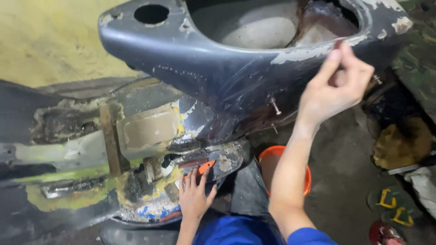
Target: The person sands the surface of a dark grey car fender using a sanding block and a sanding sponge. They work on the edges and curves of the part, occasionally wiping the surface with their hand to check the finish.
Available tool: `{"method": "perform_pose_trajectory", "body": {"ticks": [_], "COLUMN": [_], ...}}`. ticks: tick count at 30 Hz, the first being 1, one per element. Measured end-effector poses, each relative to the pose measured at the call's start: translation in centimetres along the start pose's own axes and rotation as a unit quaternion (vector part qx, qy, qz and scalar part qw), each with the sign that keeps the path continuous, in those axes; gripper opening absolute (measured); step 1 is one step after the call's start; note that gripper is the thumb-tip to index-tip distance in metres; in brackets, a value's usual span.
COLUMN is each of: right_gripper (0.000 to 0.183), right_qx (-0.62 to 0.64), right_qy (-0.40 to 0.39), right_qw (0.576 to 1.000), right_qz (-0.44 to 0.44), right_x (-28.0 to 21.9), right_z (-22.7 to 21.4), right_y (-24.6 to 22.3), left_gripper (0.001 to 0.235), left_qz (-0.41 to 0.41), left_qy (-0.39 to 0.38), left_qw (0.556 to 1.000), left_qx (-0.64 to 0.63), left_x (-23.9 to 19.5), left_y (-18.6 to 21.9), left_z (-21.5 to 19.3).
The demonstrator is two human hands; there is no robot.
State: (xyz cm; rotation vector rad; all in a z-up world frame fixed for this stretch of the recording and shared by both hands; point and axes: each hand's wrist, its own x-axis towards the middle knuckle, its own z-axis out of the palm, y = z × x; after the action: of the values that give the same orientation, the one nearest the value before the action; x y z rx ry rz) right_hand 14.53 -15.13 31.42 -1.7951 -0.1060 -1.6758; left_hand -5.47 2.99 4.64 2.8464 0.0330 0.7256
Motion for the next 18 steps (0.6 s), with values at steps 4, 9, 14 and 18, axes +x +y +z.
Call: {"method": "perform_pose_trajectory", "body": {"ticks": [4,9,14,18], "right_gripper": [0.024,0.003,0.020,0.029], "right_qx": [0.006,0.117,0.042,0.106], "right_qy": [0.014,-0.140,-0.001,-0.064], "right_qw": [1.000,0.977,0.999,0.992], "right_qz": [-0.005,-0.107,0.020,-0.031], "right_x": [0.0,-1.6,-0.8,-3.0], "right_z": [0.2,-0.6,0.8,0.3], "right_y": [-4.1,-5.7,-5.3,-10.4], "left_gripper": [0.050,0.053,0.052,0.055], "left_qz": [-0.008,0.000,-0.007,-0.006], "left_qy": [-0.009,-0.026,-0.019,-0.041], "left_qw": [1.000,1.000,1.000,0.999], "left_qx": [0.011,-0.011,0.001,0.001], "left_x": [0.0,-0.5,-0.6,-1.1], "left_y": [0.2,-0.1,-0.1,-0.1], "left_z": [0.1,0.4,0.3,0.7]}}
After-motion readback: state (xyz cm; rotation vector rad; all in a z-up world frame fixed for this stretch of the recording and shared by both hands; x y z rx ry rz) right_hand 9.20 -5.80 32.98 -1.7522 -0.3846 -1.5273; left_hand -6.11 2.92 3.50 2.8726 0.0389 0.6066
